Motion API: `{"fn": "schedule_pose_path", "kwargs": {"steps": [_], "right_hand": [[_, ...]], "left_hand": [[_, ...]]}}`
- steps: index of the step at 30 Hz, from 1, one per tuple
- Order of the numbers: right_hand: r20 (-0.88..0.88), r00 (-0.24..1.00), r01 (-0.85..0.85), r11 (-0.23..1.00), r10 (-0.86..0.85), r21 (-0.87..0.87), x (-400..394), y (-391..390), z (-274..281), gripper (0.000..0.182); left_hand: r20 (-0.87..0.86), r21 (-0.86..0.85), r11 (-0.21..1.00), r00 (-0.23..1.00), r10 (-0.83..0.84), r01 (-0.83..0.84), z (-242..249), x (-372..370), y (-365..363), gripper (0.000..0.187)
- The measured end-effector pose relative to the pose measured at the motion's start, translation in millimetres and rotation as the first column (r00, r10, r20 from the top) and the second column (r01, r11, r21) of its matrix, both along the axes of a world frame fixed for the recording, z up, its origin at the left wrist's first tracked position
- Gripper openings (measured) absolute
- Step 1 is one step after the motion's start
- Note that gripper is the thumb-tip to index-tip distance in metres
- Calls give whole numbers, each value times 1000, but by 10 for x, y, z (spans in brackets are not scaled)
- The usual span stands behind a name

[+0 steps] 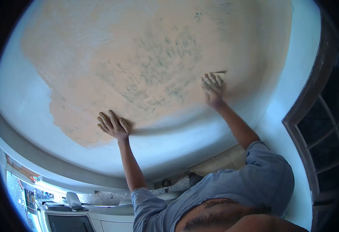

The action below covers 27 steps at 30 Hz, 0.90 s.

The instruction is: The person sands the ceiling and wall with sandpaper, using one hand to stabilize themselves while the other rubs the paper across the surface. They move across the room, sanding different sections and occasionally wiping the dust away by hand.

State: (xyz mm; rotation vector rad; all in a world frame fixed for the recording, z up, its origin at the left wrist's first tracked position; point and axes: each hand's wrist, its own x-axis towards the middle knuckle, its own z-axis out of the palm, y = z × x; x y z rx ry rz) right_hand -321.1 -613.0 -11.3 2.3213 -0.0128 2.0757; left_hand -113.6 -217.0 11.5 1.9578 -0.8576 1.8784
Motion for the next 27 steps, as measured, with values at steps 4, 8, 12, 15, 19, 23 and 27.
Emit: {"fn": "schedule_pose_path", "kwargs": {"steps": [4,8,12,15,19,23,27], "right_hand": [[171,981,96,995,-91,-21,-36,-458,1233,30],[31,975,207,952,-220,226,-255,-498,2388,30],[217,957,197,980,-193,1,-157,-385,1251,36],[71,983,169,986,-169,1,-44,-374,-160,45],[61,997,45,990,-37,-135,-141,-656,679,42],[-5,961,276,952,-278,131,-92,-1365,2267,43],[194,950,226,967,-245,118,-202,-348,2180,44]], "left_hand": [[21,13,1000,1000,-4,4,18,5,0,56],[28,2,1000,1000,-15,14,8,18,-23,56],[7,-40,999,999,-34,34,-14,29,-33,54],[-15,-55,998,999,-33,32,-42,-31,-24,53],[25,-36,999,999,-30,31,10,6,-35,54],[47,-23,999,998,-29,30,12,7,-53,54],[25,-39,999,999,-32,33,26,-32,-78,54]]}}
